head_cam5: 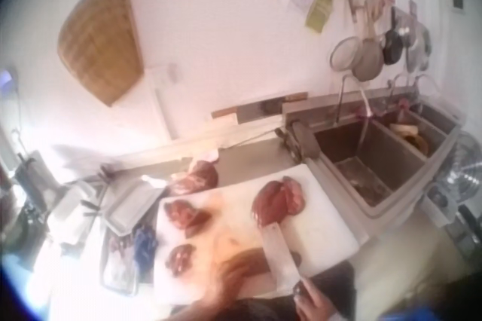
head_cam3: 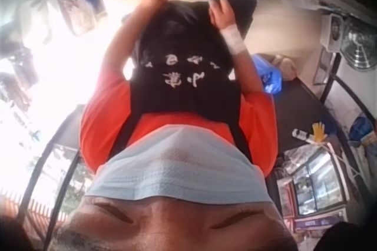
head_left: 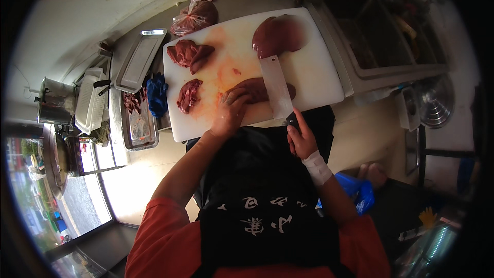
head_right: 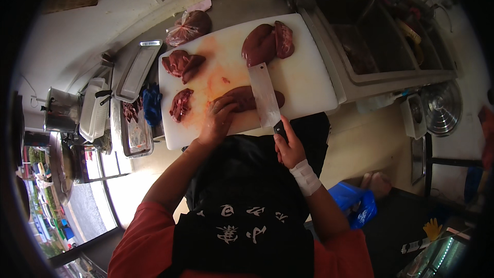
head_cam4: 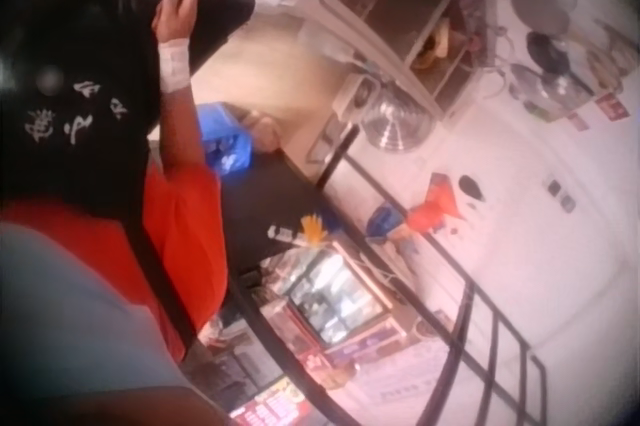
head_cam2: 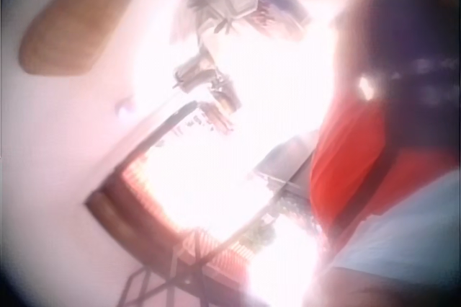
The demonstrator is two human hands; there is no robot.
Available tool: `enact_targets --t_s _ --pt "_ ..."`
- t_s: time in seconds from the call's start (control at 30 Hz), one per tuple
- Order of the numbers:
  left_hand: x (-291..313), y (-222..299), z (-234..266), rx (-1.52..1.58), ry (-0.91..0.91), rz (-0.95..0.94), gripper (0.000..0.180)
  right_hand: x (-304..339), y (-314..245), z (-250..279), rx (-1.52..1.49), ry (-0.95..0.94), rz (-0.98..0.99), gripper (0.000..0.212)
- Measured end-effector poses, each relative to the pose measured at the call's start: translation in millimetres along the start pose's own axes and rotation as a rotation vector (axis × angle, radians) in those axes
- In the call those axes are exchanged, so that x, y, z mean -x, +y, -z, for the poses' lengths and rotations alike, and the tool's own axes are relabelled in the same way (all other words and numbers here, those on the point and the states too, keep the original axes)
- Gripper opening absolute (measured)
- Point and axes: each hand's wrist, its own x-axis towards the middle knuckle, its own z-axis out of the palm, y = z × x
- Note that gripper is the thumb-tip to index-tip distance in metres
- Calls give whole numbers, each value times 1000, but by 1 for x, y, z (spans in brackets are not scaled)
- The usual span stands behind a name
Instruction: The person uses a cleaver to slice raw meat on a white cutting board. They repeatedly position the meat with one hand and cut it into smaller pieces with the other, occasionally moving trimmed pieces aside.
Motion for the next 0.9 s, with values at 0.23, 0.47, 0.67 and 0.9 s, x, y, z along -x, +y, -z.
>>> enact_targets --t_s 0.23,0.47,0.67,0.9 --pt "10 -17 12 228 241 652 15 17 7 1 32 -25 -20 68" --pt "1 -27 17 98 224 502 20 15 9 -3 64 -17 1 68" --pt "11 -5 12 -24 -68 28 39 -7 3 -11 42 -32 -9 67" --pt "18 1 10 -75 -124 41 41 27 13 -5 57 -86 -3 68"
